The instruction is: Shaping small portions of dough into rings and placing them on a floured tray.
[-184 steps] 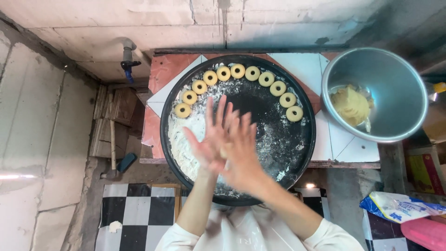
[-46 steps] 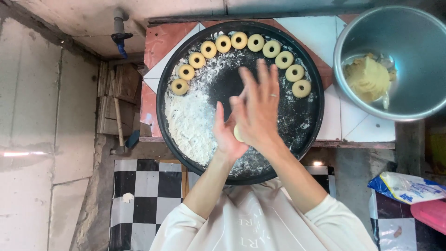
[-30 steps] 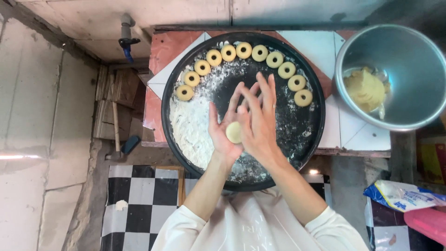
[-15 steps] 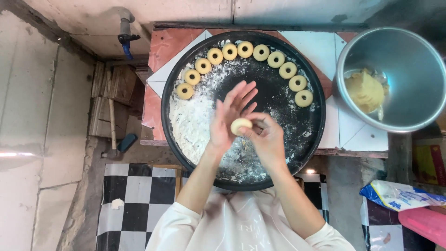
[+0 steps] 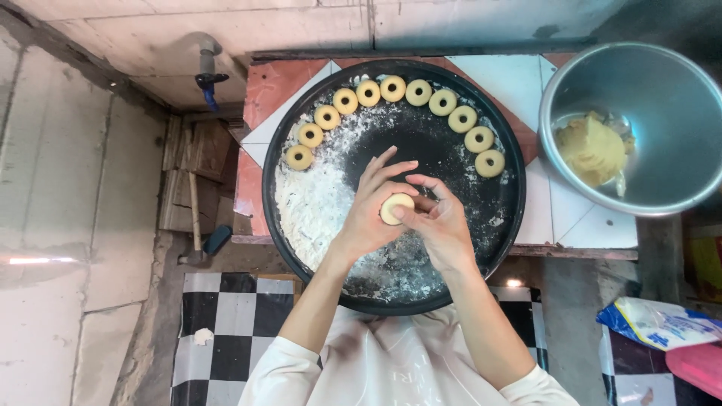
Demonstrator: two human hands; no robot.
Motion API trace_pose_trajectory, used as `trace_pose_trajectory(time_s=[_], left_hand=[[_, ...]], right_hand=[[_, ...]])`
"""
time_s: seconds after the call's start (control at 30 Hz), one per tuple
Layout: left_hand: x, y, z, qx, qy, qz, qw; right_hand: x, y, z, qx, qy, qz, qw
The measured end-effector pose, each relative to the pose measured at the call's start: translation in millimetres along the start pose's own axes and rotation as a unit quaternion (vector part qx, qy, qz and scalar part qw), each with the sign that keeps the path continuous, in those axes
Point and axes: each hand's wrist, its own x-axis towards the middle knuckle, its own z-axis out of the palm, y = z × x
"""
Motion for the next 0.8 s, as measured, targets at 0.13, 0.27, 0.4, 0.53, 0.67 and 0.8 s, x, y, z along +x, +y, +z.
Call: trace_pose_trajectory(time_s=[0.13,0.27,0.4,0.53,0.67,0.8], left_hand=[[0,5,8,0.005,0.040,0.009,0.999],[0,7,10,0.001,0.066,0.012,0.998],[-4,4,11,-0.004,0.080,0.007,0.997],[-2,5,4,-0.032,0.060,-0.002,0.998],[-2,-7,4,-0.021,0.079,0.013,0.997],[-4,-5,8,-0.014,0.113,0.018,0.993]], right_hand=[[0,3,-2,0.033,0.001,0.021,0.999],[3,12,-7,0.036,-0.010,0.027,0.999],[1,4,0,0.039,-0.003,0.017,0.999],[-2,-9,9,0.011,-0.001,0.013,1.000],[-1,8,4,0.009,-0.014,0.012,1.000],[1,15,9,0.022,0.006,0.009,1.000]])
